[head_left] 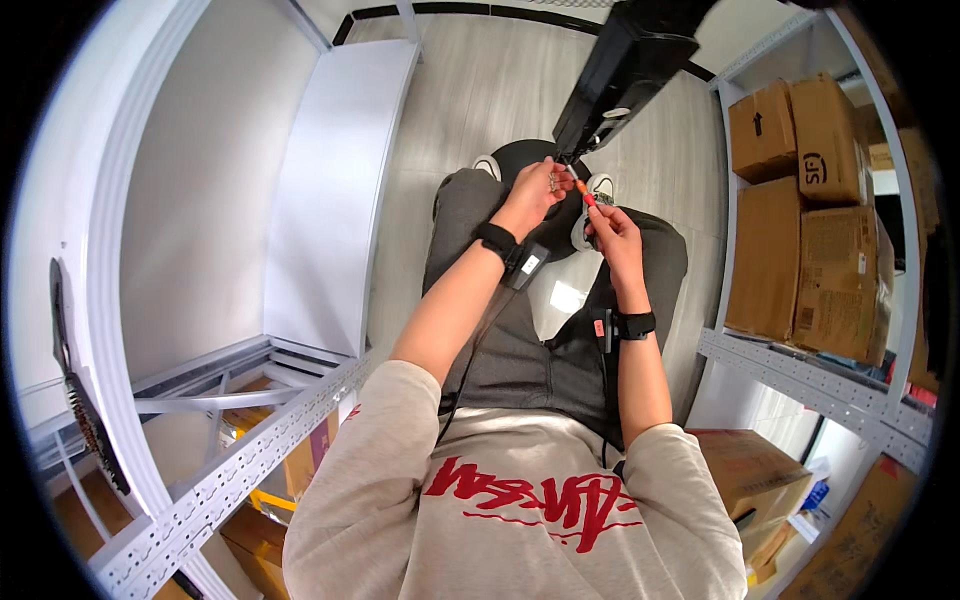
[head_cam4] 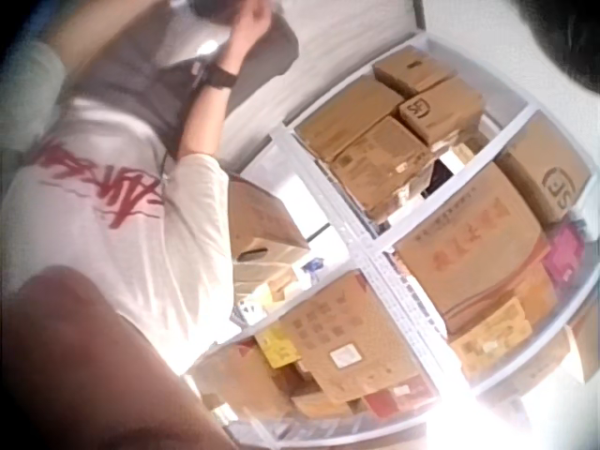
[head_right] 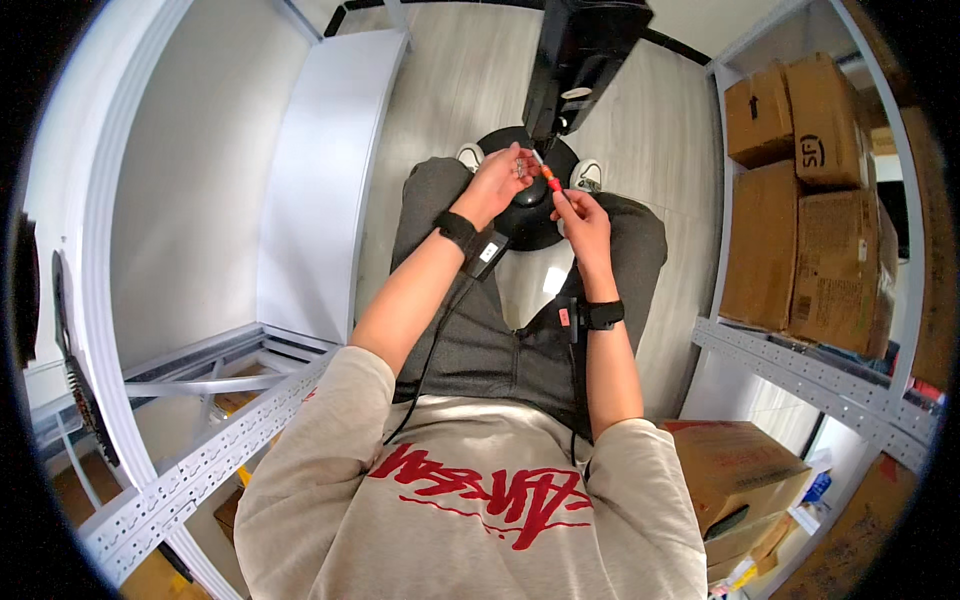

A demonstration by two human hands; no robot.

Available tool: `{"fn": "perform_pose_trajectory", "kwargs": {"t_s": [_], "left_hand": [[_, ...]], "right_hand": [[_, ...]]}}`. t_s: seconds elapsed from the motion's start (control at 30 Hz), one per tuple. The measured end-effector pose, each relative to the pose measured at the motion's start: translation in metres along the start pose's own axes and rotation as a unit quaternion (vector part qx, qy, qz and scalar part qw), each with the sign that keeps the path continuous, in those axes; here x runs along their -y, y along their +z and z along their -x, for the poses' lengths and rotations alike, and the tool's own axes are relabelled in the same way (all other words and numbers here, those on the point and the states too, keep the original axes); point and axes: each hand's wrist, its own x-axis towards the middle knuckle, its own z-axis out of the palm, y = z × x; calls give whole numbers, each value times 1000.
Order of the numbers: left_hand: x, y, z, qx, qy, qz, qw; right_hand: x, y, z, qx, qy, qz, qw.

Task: The person sits on the floor and uses a screwdriver to tighten screws on the base and neck of a standing fan. They repeatedly adjust the fan's position to access different screw locations.

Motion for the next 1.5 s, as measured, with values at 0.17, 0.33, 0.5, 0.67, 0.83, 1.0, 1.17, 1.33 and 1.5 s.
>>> {"fn": "perform_pose_trajectory", "kwargs": {"t_s": [0.17, 0.33, 0.5, 0.67, 0.83, 1.0, 1.17, 1.33, 1.5], "left_hand": [[-11, 7, 18, 31, -12, -19, 999], [-10, 10, 18, 52, -6, -80, 995], [-8, 11, 18, 34, 10, -82, 996], [-8, 10, 15, 15, 9, -67, 998], [-9, 11, 14, 21, 15, -80, 996], [-8, 7, 10, 23, 21, -81, 996], [-8, 1, 8, 29, 30, -75, 996], [-8, 3, 8, 27, 29, -66, 997], [-8, 7, 7, 22, 25, -72, 997]], "right_hand": [[-6, -16, 3, 20, -2, -12, 1000], [-10, -22, 1, 48, 7, -70, 996], [-19, -22, 2, 38, 7, -57, 998], [-21, -22, 0, 27, 0, -33, 999], [-22, -22, 0, 16, -2, -33, 999], [-23, -25, -1, 9, -2, -14, 1000], [-21, -25, -1, 18, 4, -6, 1000], [-22, -24, -1, 8, -3, 2, 1000], [-22, -27, -2, 4, -3, 12, 1000]]}}
